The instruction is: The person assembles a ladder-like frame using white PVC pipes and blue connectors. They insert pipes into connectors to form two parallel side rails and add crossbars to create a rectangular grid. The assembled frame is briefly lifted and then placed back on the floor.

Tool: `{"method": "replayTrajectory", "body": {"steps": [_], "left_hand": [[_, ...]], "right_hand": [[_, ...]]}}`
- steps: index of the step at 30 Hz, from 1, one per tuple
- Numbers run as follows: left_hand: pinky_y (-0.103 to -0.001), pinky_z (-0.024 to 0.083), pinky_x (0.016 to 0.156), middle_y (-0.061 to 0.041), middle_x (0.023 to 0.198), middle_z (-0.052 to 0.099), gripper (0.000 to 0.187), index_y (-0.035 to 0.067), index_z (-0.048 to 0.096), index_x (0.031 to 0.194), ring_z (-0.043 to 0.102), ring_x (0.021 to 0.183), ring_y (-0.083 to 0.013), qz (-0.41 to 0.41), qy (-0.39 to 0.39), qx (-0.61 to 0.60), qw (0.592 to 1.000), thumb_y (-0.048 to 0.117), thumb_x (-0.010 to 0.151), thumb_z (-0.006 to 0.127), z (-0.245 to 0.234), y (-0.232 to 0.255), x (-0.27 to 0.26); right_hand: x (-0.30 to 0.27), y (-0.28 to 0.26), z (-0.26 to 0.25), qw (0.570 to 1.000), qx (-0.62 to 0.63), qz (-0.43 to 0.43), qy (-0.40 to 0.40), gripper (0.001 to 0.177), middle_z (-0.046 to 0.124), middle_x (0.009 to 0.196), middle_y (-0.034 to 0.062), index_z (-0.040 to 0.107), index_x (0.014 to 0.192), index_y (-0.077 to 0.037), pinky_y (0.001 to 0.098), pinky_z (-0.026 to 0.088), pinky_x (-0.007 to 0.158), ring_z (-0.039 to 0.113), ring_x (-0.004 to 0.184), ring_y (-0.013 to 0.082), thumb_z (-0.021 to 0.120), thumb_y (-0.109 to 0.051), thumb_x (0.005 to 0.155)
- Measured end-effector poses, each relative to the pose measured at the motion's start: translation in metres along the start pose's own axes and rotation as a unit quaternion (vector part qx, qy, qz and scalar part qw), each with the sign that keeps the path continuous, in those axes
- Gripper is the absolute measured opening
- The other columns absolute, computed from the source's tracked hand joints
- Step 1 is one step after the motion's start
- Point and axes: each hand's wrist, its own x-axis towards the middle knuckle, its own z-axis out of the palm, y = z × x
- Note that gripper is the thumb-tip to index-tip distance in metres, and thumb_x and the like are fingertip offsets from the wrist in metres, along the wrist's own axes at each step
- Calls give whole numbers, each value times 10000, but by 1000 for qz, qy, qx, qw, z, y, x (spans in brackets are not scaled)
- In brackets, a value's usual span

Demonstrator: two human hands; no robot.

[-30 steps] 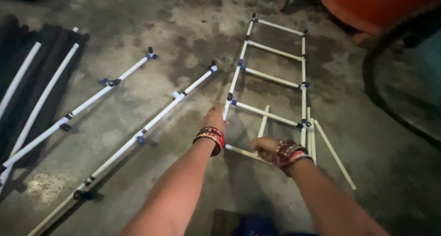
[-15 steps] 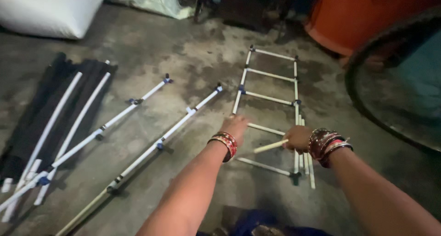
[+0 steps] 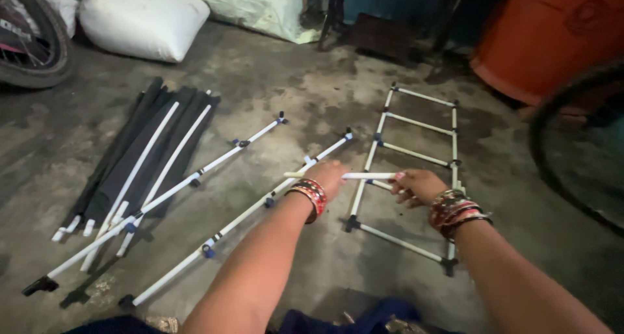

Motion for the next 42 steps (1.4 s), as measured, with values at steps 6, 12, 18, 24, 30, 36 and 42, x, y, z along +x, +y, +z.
{"method": "replayTrajectory", "body": {"steps": [6, 12, 18, 24, 30, 36, 42], "left_hand": [[-492, 563, 862, -111, 1094, 702, 192, 185, 721, 1082, 697, 1013, -347, -210, 34, -32, 977, 122, 1002, 558, 35, -92, -22], [-456, 554, 925, -91, 1109, 701, 212, 191, 715, 1085, 673, 1077, -316, -248, -91, -19, 964, 131, 888, 665, 72, -141, -33], [-490, 542, 895, -93, 1135, 637, 245, 260, 740, 1102, 619, 1123, -348, -137, -100, 79, 982, 183, 870, 734, 96, -182, -29], [-435, 558, 835, -101, 954, 755, 219, 171, 804, 978, 706, 923, -282, -4, -287, -42, 957, 229, 771, 845, 77, -217, -33], [-428, 513, 612, -93, 907, 775, 236, 178, 808, 1040, 643, 736, -195, -211, -370, -299, 854, 113, 820, 752, 64, -274, -37], [-458, 537, 804, -121, 1046, 745, 285, 183, 696, 1204, 696, 929, -326, -114, -5, -132, 985, 201, 920, 716, 96, -295, 23], [-484, 539, 879, -91, 1084, 733, 281, 277, 698, 1221, 694, 1039, -305, -197, -20, 11, 980, 207, 973, 588, 111, -283, 90]], "right_hand": [[47, 0, 56, 994, -4, -29, 105, 352, 717, 1136, 114, 613, 1302, -66, 375, 623, 687, 747, 904, 242, 628, -139, 957], [127, 33, 77, 995, 22, 6, 101, 296, 717, 1156, 115, 675, 1242, -38, 387, 627, 695, 729, 921, 231, 629, -153, 973], [217, 80, 73, 994, 52, 16, 94, 262, 699, 1078, 113, 637, 1226, -43, 382, 630, 704, 722, 898, 239, 590, -108, 976], [301, 117, 71, 992, 27, -126, 2, 356, 700, 996, 194, 609, 1268, 6, 352, 625, 733, 700, 885, 237, 702, -9, 924], [310, 107, 121, 993, 1, -58, 100, 617, 640, 1275, 112, 523, 1408, -107, 373, 605, 803, 666, 1105, 231, 701, -8, 826], [307, 55, 143, 947, -258, -110, 158, 800, 624, 1343, 174, 449, 1478, -118, 385, 526, 985, 635, 1178, 295, 862, -174, 796], [361, 52, 163, 966, -106, -168, 167, 785, 646, 1337, 162, 444, 1481, -105, 362, 553, 966, 688, 1144, 274, 825, -154, 797]]}}
